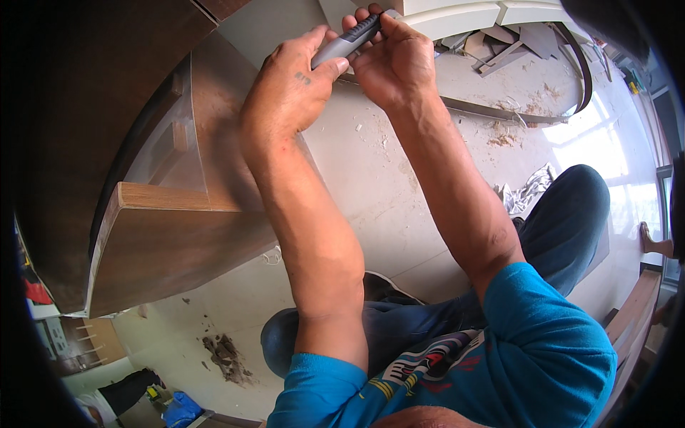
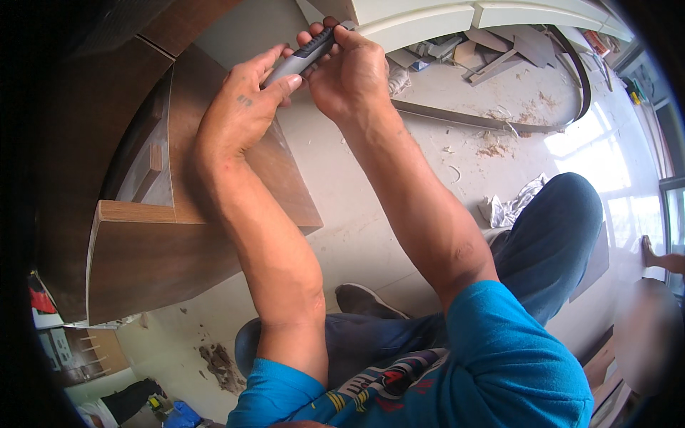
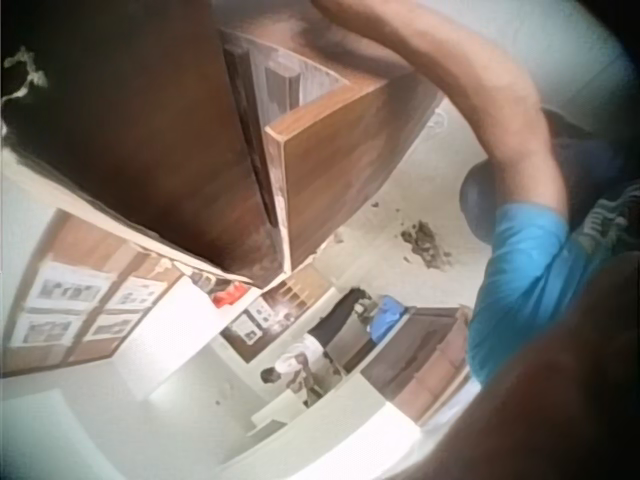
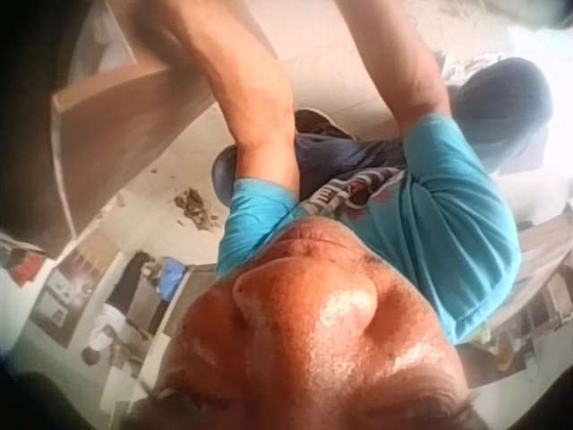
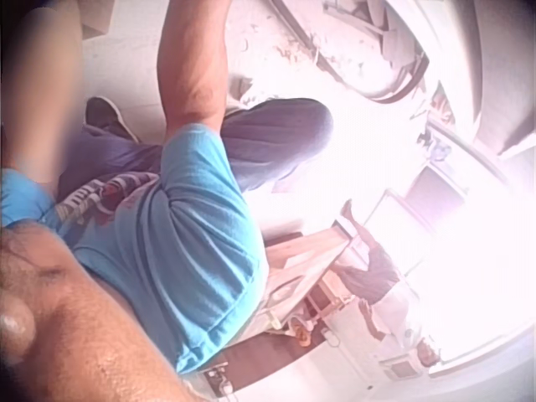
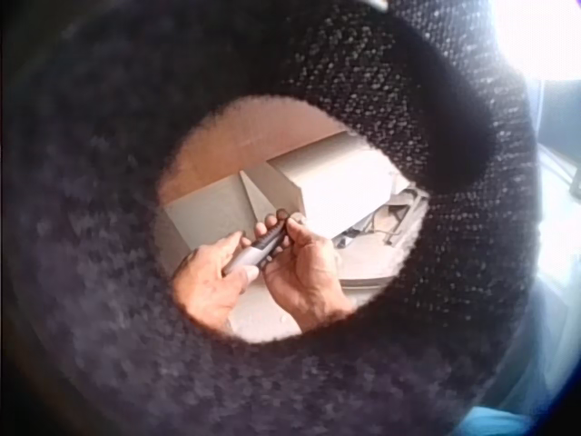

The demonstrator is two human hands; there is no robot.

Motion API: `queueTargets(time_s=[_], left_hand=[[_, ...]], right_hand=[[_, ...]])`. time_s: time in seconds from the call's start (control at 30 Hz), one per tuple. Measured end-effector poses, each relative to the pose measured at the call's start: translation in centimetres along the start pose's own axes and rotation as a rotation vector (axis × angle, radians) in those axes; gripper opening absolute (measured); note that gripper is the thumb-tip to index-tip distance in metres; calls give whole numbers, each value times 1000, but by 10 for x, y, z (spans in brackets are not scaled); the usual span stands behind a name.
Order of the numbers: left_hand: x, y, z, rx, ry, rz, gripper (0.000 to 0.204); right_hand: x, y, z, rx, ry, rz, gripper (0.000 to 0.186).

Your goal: The person uses a utility knife to trim and clean the edges of white plastic molding pieces. They repeatedly score the edges, peel away thin strips, and adjust the blade to refine the fit.

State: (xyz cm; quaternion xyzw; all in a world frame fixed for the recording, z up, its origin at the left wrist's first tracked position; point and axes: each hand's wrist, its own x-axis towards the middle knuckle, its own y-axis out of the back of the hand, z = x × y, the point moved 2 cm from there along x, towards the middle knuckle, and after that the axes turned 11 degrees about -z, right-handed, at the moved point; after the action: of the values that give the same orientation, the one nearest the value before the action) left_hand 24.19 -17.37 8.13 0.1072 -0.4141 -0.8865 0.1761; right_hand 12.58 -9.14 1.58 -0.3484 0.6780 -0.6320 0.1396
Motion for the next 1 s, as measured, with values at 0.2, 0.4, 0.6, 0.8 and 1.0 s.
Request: queueTargets(time_s=[0.2, 0.4, 0.6, 0.8, 1.0], left_hand=[[-1, 0, 1, 24, -67, 73, 41], [-7, 0, 13, 48, -114, 99, 45], [-7, -2, 9, 13, -130, 110, 49], [-7, -4, 0, 7, -192, 145, 45], [-13, -2, 1, -43, -204, 55, 50]], right_hand=[[3, 2, -1, -63, 0, -9, 21], [6, 4, -2, 25, 19, 15, 19], [5, 4, -1, 39, 19, 0, 18], [0, 3, 0, 33, 30, -19, 17], [-15, -2, -6, 14, 28, -30, 17]])
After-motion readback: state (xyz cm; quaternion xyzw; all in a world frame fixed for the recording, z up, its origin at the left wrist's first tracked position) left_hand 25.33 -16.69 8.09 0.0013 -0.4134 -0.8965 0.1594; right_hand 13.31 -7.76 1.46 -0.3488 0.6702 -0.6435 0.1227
